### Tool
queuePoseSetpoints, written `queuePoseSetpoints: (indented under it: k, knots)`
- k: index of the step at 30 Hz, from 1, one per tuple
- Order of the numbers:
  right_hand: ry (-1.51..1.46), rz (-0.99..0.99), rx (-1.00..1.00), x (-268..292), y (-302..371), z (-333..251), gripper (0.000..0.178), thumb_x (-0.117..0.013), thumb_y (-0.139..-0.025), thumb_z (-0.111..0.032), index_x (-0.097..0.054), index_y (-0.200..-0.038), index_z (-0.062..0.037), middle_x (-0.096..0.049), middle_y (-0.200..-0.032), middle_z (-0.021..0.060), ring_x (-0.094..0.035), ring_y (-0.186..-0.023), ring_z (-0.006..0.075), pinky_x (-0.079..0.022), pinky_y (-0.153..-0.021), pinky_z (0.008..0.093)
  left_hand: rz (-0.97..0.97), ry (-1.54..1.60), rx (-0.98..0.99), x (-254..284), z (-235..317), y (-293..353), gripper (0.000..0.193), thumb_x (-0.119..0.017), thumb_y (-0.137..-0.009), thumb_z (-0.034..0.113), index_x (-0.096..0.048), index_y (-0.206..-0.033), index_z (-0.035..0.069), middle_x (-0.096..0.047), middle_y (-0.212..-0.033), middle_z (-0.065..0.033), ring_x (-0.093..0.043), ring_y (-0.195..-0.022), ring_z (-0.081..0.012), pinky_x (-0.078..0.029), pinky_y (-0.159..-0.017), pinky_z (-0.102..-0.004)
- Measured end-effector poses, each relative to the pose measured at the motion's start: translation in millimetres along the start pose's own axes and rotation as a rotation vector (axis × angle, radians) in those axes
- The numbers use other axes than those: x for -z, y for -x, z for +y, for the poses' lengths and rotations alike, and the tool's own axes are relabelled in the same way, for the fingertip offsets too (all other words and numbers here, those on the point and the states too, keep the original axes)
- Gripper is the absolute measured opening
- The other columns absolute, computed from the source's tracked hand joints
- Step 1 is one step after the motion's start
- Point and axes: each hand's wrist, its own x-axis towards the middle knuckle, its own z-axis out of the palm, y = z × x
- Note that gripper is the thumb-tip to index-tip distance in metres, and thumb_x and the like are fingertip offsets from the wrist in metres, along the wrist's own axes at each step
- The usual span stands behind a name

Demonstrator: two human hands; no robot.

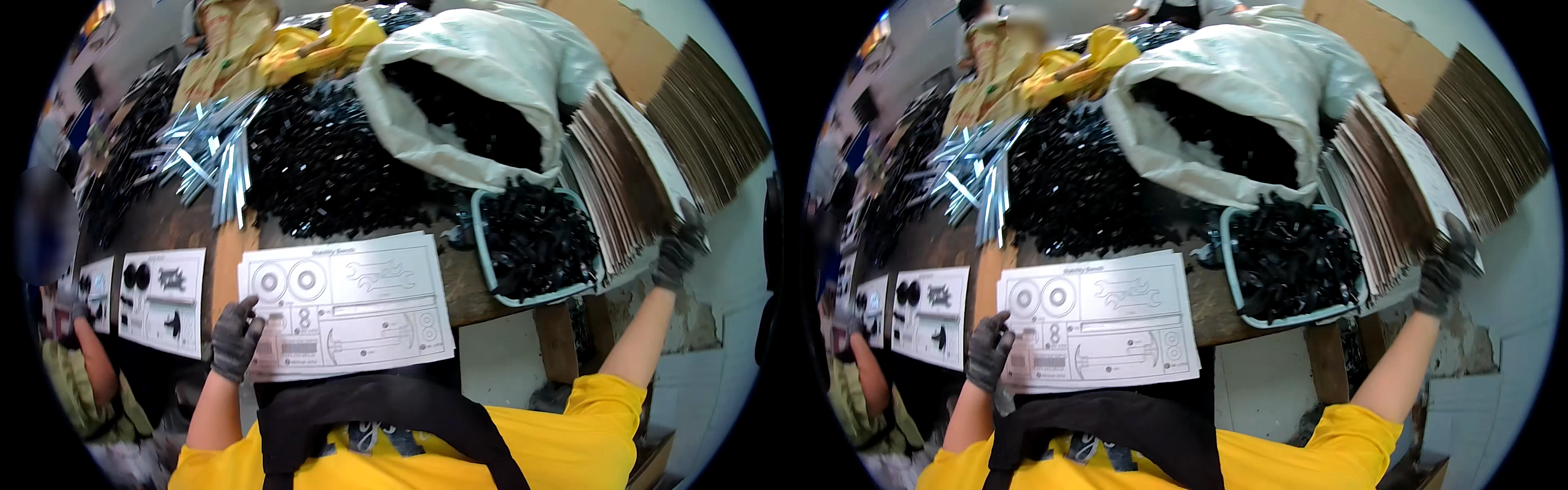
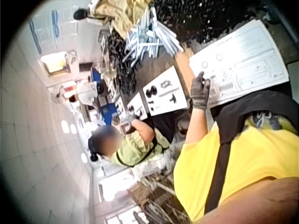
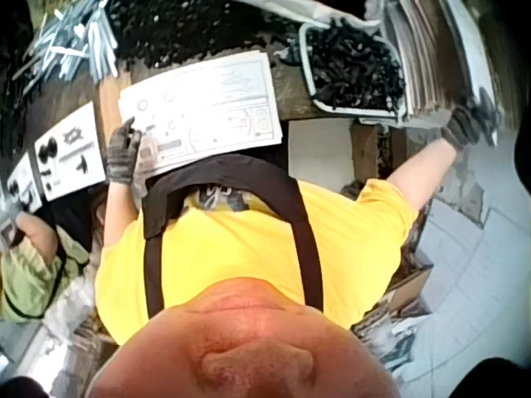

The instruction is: The person sorts small metal fasteners and hardware onto a printed layout sheet labeled 'Stability Bench.' They pick items from piles on the table and place them into designated spots on the sheet, repeating this process throughout the clip.

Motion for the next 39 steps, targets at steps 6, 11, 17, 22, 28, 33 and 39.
queuePoseSetpoints:
  k: [6,11,17,22,28,33,39]
  knots:
    - [-1.454,-0.187,-0.312,82,-43,25,0.035,-0.060,-0.077,0.001,-0.052,-0.112,-0.0031,-0.054,-0.109,0.0147,-0.055,-0.098,0.0269,-0.049,-0.085,0.0382,0.009,0.681,0.329,4,3,2,0.035,-0.059,-0.081,0.013,-0.052,-0.114,0.002,-0.055,-0.084,-0.0067,-0.054,-0.073,-0.0149,-0.045,-0.065,-0.0257]
    - [-1.953,0.027,-0.359,166,-83,-26,0.016,-0.051,-0.084,-0.013,-0.041,-0.093,-0.0042,-0.049,-0.084,0.0110,-0.052,-0.080,0.0279,-0.044,-0.085,0.0472,-0.099,1.653,0.431,15,12,-30,0.068,-0.053,-0.082,0.047,-0.030,-0.131,0.005,-0.053,-0.111,-0.0163,-0.059,-0.092,-0.0218,-0.053,-0.070,-0.0335]
    - [-2.559,-0.053,0.192,270,-100,-104,0.016,-0.059,-0.067,-0.013,-0.046,-0.076,-0.0167,-0.051,-0.074,0.0010,-0.053,-0.066,0.0152,-0.044,-0.084,0.0387,-0.144,1.906,0.288,33,-19,-20,0.066,-0.053,-0.082,0.040,-0.029,-0.132,0.005,-0.044,-0.125,-0.0173,-0.049,-0.109,-0.0250,-0.045,-0.088,-0.0369]
    - [-2.314,-0.248,0.324,294,-40,-126,0.025,-0.059,-0.057,-0.010,-0.055,-0.081,-0.0124,-0.055,-0.081,0.0051,-0.056,-0.075,0.0235,-0.048,-0.070,0.0388,-0.087,1.513,0.361,24,-76,10,0.062,-0.054,-0.081,0.030,-0.031,-0.132,0.005,-0.041,-0.128,-0.0149,-0.044,-0.115,-0.0240,-0.040,-0.094,-0.0346]
    - [-2.061,-0.462,0.521,288,8,-133,0.027,-0.060,-0.062,-0.002,-0.057,-0.088,-0.0093,-0.058,-0.088,0.0086,-0.059,-0.078,0.0280,-0.050,-0.069,0.0377,-0.083,0.658,0.525,-3,-73,6,0.049,-0.058,-0.078,0.012,-0.045,-0.126,0.009,-0.047,-0.120,-0.0103,-0.047,-0.109,-0.0213,-0.038,-0.094,-0.0308]
    - [-2.134,-0.562,0.392,287,-10,-146,0.033,-0.061,-0.065,0.001,-0.055,-0.096,-0.0091,-0.059,-0.085,0.0111,-0.061,-0.073,0.0286,-0.052,-0.061,0.0351,-0.027,-0.038,0.041,10,-42,-27,0.048,-0.060,-0.077,0.023,-0.048,-0.121,0.007,-0.047,-0.121,-0.0162,-0.044,-0.113,-0.0293,-0.035,-0.097,-0.0374]
    - [-2.260,-0.795,0.370,324,-62,-208,0.025,-0.061,-0.074,-0.010,-0.056,-0.099,-0.0124,-0.058,-0.086,0.0096,-0.059,-0.074,0.0266,-0.050,-0.064,0.0339,-0.242,-0.152,-0.458,-26,-2,-39,0.059,-0.061,-0.071,0.037,-0.047,-0.122,0.010,-0.043,-0.127,-0.0167,-0.037,-0.121,-0.0330,-0.024,-0.102,-0.0448]
